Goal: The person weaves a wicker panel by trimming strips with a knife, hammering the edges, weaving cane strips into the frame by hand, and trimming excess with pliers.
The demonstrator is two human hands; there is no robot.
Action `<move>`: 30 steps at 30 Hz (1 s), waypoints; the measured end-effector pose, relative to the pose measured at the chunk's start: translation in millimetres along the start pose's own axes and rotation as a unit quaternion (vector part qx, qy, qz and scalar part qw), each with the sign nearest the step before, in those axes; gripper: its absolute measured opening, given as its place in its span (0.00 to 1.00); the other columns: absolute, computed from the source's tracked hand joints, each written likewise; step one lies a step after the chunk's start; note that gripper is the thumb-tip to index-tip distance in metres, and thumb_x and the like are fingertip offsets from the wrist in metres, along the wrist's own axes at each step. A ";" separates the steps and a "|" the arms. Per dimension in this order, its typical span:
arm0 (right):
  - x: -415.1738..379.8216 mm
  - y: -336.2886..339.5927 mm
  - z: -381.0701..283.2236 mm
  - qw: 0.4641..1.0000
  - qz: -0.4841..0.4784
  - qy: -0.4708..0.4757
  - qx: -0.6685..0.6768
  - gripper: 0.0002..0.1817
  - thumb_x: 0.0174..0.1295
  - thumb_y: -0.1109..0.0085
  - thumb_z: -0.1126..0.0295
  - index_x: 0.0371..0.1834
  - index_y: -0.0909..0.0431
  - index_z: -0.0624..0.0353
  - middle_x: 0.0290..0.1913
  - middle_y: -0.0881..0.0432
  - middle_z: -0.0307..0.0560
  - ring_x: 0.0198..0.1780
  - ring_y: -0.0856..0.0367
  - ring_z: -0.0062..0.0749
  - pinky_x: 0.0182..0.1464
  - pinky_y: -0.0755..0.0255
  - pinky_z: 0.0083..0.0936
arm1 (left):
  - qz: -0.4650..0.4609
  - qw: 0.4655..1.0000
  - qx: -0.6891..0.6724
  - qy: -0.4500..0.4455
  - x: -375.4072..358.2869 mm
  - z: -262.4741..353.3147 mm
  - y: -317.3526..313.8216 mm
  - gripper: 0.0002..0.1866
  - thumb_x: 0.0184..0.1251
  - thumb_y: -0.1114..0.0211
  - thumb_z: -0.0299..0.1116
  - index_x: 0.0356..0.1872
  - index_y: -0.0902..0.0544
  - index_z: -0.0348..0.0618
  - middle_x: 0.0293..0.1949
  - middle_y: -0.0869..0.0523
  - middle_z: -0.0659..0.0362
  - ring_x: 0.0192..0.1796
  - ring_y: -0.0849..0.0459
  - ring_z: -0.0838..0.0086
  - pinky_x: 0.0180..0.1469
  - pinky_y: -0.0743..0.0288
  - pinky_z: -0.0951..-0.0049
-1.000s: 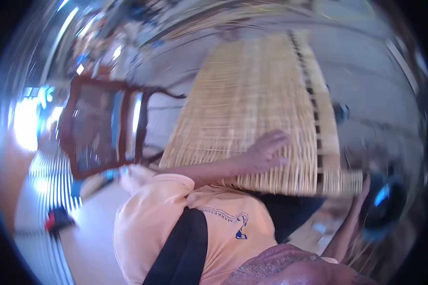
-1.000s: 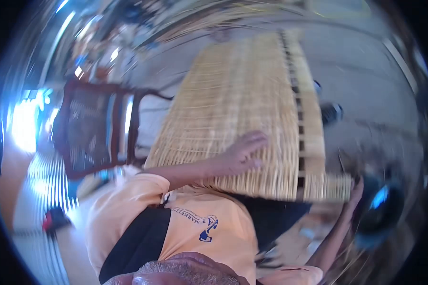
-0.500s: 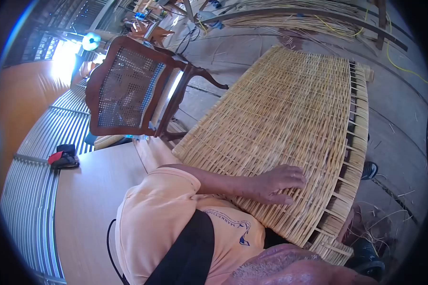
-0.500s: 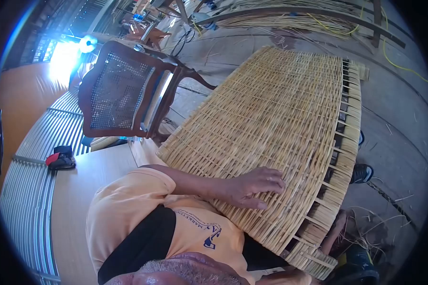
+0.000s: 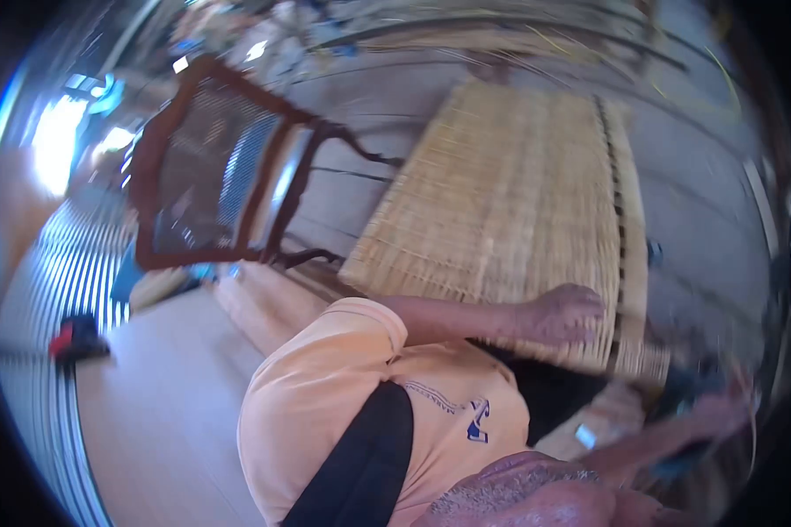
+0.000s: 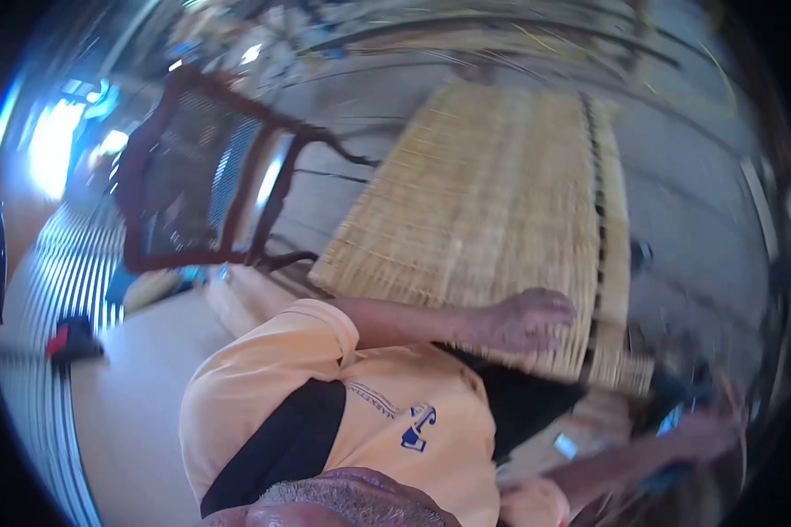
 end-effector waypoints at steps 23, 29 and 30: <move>-139.8 16.2 117.7 0.851 -0.002 -0.342 0.398 0.06 0.69 0.50 0.75 0.47 0.31 0.59 0.41 0.19 0.50 0.42 0.15 0.44 0.39 0.15 0.37 | 0.404 0.736 -0.507 0.195 -180.4 -234.0 369.9 0.06 0.68 0.41 0.27 0.42 0.22 0.36 0.37 0.17 0.54 0.40 0.19 0.68 0.47 0.20 0.67; -101.5 68.1 135.9 0.892 -0.039 -0.330 0.306 0.07 0.67 0.46 0.75 0.46 0.30 0.58 0.40 0.18 0.49 0.39 0.15 0.40 0.38 0.16 0.35 | 0.565 0.656 -0.400 0.301 -353.5 -371.2 561.9 0.10 0.74 0.52 0.31 0.37 0.25 0.36 0.31 0.20 0.54 0.37 0.19 0.64 0.47 0.21 0.53; -100.8 75.1 136.8 0.893 -0.035 -0.332 0.304 0.07 0.67 0.46 0.75 0.46 0.30 0.58 0.40 0.18 0.49 0.39 0.15 0.40 0.38 0.16 0.35 | 0.562 0.657 -0.400 0.305 -353.6 -368.8 565.7 0.10 0.74 0.52 0.31 0.37 0.25 0.36 0.31 0.20 0.54 0.37 0.19 0.64 0.47 0.21 0.53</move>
Point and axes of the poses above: each hand's wrist, its own x-axis towards the middle knuckle, its own y-axis out of the back of the hand, z = x × y, the point moved 10 cm from there along x, towards the middle knuckle
